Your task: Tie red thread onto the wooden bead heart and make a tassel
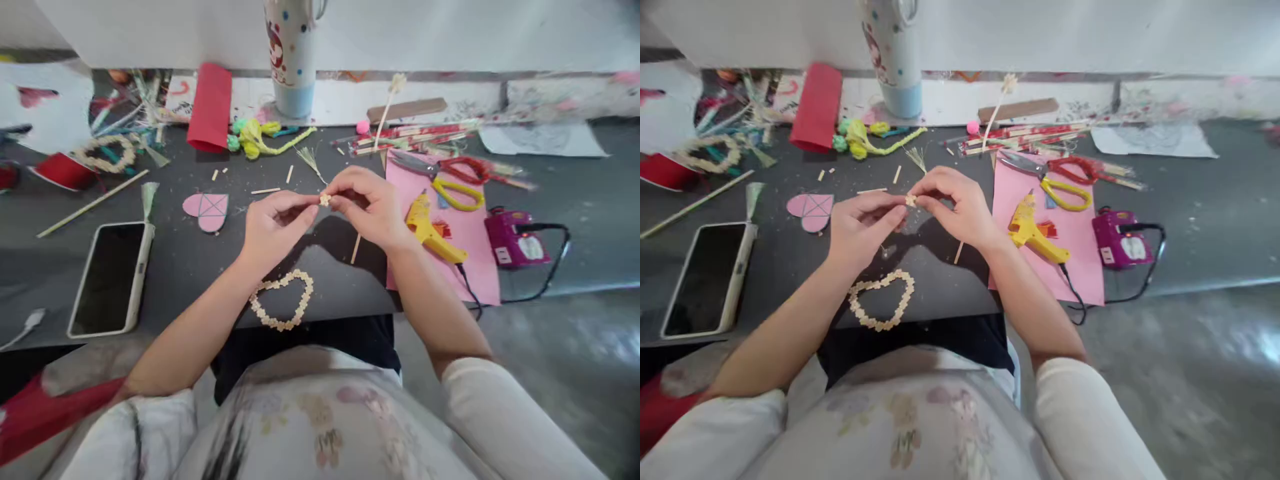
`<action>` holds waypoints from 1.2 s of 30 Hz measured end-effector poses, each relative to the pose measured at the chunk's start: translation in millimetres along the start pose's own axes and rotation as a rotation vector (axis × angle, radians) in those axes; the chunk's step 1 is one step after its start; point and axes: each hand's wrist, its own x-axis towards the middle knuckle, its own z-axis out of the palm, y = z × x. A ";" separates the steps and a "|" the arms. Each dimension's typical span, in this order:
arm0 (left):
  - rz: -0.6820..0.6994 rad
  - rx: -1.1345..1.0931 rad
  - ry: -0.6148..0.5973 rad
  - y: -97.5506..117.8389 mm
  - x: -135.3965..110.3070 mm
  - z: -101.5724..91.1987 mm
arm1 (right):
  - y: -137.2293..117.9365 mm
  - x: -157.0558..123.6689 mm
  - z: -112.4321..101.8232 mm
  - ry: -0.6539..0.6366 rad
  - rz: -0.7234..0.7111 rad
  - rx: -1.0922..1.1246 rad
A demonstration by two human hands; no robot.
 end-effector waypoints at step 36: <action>-0.364 0.024 -0.048 2.7 7.1 0.0 | 2.6 -5.1 2.3 -0.090 -0.252 -0.427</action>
